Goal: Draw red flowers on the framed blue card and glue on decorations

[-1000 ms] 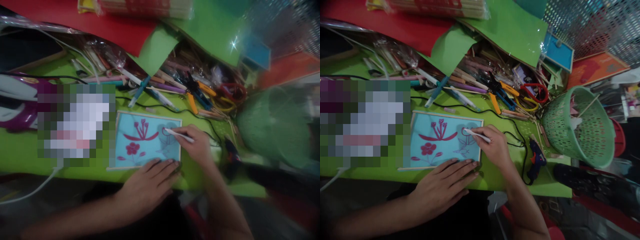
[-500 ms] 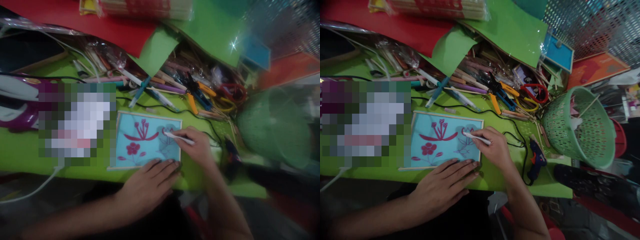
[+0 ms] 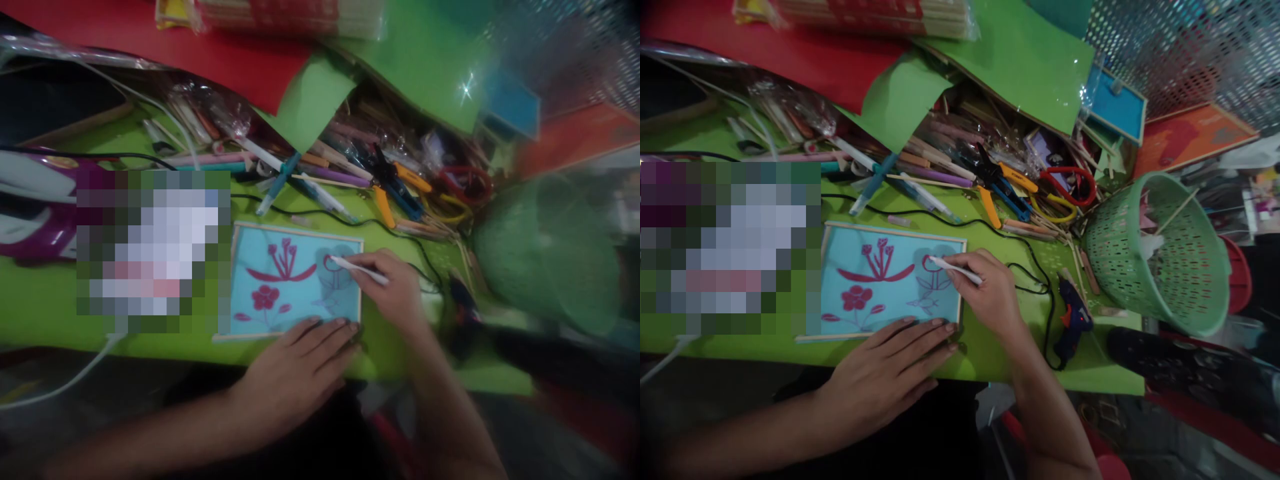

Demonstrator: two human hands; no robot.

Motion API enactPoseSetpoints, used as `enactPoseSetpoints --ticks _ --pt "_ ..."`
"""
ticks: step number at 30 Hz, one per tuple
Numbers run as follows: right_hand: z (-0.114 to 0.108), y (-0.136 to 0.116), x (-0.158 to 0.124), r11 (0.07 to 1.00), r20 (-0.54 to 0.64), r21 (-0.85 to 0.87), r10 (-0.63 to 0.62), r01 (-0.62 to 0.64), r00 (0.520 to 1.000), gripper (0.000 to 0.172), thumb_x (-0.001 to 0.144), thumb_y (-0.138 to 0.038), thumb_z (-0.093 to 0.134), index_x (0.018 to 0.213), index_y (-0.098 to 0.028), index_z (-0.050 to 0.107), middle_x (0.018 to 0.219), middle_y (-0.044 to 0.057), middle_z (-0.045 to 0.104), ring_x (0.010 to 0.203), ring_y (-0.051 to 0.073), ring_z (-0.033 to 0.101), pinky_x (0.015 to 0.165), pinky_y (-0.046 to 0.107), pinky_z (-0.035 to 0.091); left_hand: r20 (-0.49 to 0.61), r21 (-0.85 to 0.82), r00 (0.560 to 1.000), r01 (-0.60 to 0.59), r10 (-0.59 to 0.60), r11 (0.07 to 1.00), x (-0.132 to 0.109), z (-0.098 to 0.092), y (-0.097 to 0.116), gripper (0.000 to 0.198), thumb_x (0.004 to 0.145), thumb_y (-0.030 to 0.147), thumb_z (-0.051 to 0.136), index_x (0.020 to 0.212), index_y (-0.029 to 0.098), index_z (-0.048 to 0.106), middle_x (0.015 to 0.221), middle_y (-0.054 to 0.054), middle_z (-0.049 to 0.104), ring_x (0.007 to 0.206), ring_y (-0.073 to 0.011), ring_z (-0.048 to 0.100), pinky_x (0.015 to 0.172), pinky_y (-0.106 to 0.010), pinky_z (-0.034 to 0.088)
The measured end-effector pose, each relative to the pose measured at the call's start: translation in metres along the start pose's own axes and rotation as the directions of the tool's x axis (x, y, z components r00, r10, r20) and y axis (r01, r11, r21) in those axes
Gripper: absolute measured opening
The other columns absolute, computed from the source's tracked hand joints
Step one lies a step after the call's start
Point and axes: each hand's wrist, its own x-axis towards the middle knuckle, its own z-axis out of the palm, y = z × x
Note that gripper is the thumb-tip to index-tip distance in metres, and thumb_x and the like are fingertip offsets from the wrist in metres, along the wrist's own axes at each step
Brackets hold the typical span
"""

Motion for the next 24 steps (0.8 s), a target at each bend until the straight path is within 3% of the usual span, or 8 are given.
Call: enactPoseSetpoints --ticks 24 --pt "-0.0021 0.0012 -0.0011 1.0 0.021 0.019 0.013 -0.013 1.0 0.012 0.094 -0.026 0.072 0.102 -0.026 0.081 0.094 0.003 0.08 0.085 0.02 0.073 0.077 0.032 0.057 -0.003 0.017 1.0 -0.004 0.004 1.0 0.0004 -0.0008 0.0 0.04 0.105 0.038 0.057 0.142 0.024 0.062 0.153 0.001 0.062 0.139 -0.018 0.055 0.12 -0.037 0.034"
